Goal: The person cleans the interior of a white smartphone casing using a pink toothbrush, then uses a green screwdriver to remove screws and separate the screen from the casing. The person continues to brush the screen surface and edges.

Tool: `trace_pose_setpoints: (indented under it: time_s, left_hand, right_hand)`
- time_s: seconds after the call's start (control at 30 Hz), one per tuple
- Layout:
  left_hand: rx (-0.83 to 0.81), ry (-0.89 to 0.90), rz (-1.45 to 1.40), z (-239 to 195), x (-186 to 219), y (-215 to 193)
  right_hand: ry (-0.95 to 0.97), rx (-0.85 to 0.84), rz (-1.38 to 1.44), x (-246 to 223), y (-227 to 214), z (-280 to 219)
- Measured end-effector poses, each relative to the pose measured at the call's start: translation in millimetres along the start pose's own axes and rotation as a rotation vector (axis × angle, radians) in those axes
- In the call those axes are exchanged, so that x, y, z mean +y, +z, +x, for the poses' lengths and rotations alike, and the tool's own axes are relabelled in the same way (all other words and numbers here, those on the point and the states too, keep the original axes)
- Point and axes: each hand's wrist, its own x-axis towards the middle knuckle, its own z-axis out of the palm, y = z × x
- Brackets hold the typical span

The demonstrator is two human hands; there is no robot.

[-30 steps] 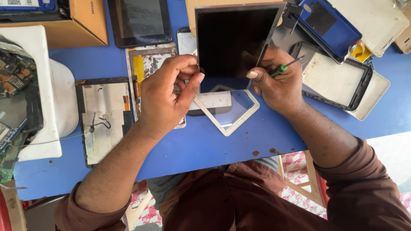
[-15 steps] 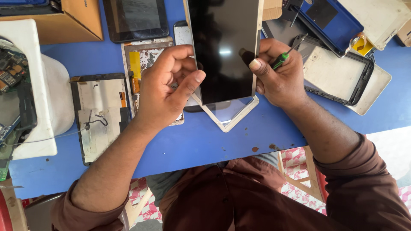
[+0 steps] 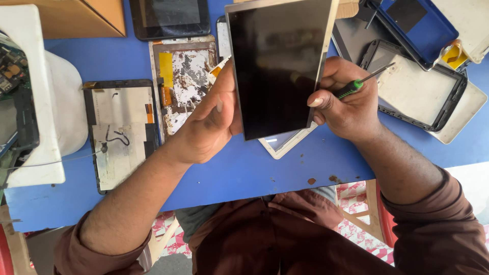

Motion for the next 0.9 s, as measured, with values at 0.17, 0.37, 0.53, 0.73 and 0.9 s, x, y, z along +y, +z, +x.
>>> trace_pose_setpoints:
  time_s: [0.17,0.37,0.53,0.73,0.9]
  left_hand:
    - [0.112,-0.063,-0.267,-2.1,-8.0,-0.8]
    - [0.306,0.114,-0.313,9.4,15.6,11.4]
    - [0.746,0.237,-1.047,31.3,45.1,33.1]
    - [0.660,0.138,-0.992,40.2,55.0,41.1]
    - [0.640,0.125,-0.918,25.0,44.6,34.4]
  right_hand:
    - [0.113,0.113,-0.063,-22.8,16.1,9.8]
    - [0.138,0.399,-0.215,-31.9,-3.4,31.5]
    - [0.056,0.570,-0.257,-51.7,-59.1,-16.5]
    - [-0.005,0.427,-1.053,-83.9,-36.7,-87.8]
    - [0.063,0.401,-1.142,-72.1,-13.1,-102.4]
